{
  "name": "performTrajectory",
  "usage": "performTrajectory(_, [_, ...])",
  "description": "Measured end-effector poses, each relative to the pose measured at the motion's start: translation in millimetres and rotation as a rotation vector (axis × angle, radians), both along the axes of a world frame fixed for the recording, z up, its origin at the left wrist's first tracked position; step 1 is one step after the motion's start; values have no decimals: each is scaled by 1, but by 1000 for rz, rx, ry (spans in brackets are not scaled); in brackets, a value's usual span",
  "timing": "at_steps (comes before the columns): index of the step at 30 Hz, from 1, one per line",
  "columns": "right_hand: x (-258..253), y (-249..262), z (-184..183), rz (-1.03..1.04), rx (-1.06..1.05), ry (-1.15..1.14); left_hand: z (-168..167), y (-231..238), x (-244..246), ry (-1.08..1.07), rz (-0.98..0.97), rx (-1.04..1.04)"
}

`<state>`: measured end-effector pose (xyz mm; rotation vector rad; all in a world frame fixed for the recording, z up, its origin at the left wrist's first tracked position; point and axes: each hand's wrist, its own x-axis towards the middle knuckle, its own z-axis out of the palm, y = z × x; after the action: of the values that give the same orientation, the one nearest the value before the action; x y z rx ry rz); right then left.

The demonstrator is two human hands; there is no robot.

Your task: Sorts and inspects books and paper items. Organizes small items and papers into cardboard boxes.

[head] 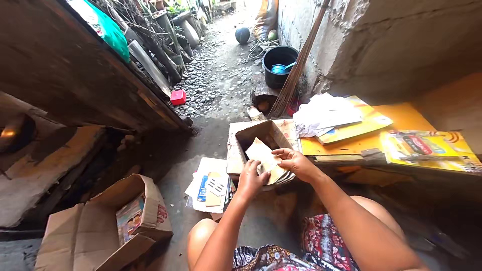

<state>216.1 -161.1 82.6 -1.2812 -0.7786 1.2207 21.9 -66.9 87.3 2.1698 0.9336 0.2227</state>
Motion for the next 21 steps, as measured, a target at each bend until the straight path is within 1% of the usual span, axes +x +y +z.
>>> performTrajectory(3, [-4, -6, -3, 12, 16, 62, -13, -2, -2, -62, 15, -107])
performTrajectory(5, [-5, -9, -7, 17, 12, 89, -20, -4, -3, -79, -10, -133])
performTrajectory(8, [-7, -10, -12, 1, -30, 70, -30, -7, -1, -138, -39, -142])
performTrajectory(12, [-9, -8, -24, -34, -38, 35, -37, -4, 1, -155, -134, -63])
performTrajectory(16, [-10, -4, -27, -56, -13, 3, -36, 5, 4, -104, -164, 31])
performTrajectory(19, [-14, -1, -26, -84, -48, -17, -35, 4, 7, -65, -90, 124])
performTrajectory(21, [-15, 2, -24, -122, -110, -125, -30, 5, 6, -75, 10, 171])
